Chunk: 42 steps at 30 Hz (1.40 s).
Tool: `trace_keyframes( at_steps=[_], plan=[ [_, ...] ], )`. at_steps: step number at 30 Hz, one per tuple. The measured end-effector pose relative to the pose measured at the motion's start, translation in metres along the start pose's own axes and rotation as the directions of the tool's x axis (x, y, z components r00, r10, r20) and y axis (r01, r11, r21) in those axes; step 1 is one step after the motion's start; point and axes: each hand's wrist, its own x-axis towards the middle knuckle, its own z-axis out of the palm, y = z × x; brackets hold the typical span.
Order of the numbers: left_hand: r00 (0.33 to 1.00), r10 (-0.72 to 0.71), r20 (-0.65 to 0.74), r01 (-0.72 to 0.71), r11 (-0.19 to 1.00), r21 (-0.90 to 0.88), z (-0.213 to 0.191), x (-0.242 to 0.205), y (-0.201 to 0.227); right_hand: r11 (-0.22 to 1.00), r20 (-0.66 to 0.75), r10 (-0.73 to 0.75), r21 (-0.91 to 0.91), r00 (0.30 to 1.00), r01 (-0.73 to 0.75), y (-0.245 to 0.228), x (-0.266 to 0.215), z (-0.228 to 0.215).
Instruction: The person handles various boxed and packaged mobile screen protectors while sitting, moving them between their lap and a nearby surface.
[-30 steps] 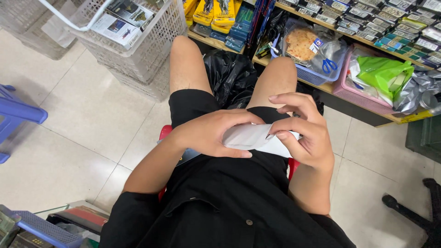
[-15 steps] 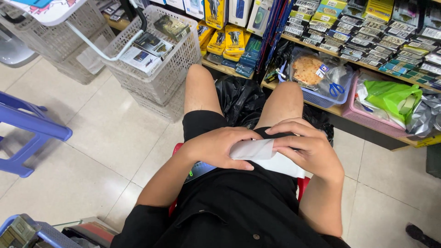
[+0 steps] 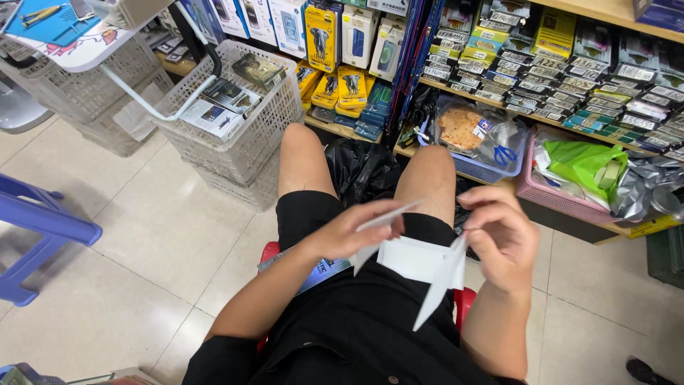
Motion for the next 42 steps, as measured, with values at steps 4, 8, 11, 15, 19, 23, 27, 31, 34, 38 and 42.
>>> trace_keyframes(
  at_steps=[4, 8, 11, 15, 19, 23, 27, 31, 34, 38, 42],
  plan=[
    [0.963, 0.168, 0.211, -0.165, 0.986, -0.031, 0.031, -0.003, 0.017, 0.992, 0.048, 0.103, 0.066, 0.993, -0.106, 0.004, 0.008, 0.022],
    [0.961, 0.163, 0.226, -0.156, 0.987, -0.047, 0.031, -0.004, 0.017, 0.996, 0.006, 0.089, 0.016, 0.996, -0.090, 0.007, 0.012, 0.025],
    [0.962, 0.148, 0.229, -0.149, 0.989, -0.016, 0.026, -0.008, 0.016, 0.996, -0.020, 0.093, 0.001, 0.995, -0.093, 0.012, 0.009, 0.025],
    [0.969, 0.102, 0.224, -0.077, 0.990, -0.119, 0.023, -0.009, 0.020, 0.999, -0.029, 0.004, -0.049, 1.000, -0.006, 0.008, 0.012, 0.036],
    [0.999, 0.029, 0.025, -0.016, 0.913, -0.409, 0.027, -0.009, 0.021, 0.996, -0.098, -0.087, -0.028, 0.991, 0.085, -0.007, 0.022, 0.057],
    [0.978, 0.092, -0.188, -0.187, 0.784, -0.592, 0.017, -0.013, -0.012, 0.915, 0.209, -0.288, -0.228, 0.934, 0.333, 0.013, 0.010, 0.059],
    [0.937, 0.086, -0.338, -0.275, 0.778, -0.565, 0.027, -0.010, 0.029, 0.803, 0.438, -0.331, -0.334, 0.836, 0.493, 0.021, 0.002, 0.082],
    [0.915, 0.169, -0.366, -0.344, 0.802, -0.489, 0.028, -0.012, 0.036, 0.787, 0.497, -0.312, -0.343, 0.810, 0.513, 0.021, -0.004, 0.092],
    [0.918, 0.128, -0.375, -0.331, 0.767, -0.550, 0.033, -0.011, 0.037, 0.777, 0.524, -0.276, -0.372, 0.806, 0.508, 0.021, -0.006, 0.096],
    [0.915, 0.007, -0.404, -0.281, 0.728, -0.625, 0.036, -0.017, 0.016, 0.778, 0.505, -0.225, -0.422, 0.833, 0.466, 0.027, -0.009, 0.098],
    [0.866, -0.123, -0.484, -0.241, 0.746, -0.620, 0.040, -0.021, 0.002, 0.761, 0.455, -0.225, -0.470, 0.862, 0.447, 0.042, -0.012, 0.094]
  ],
)
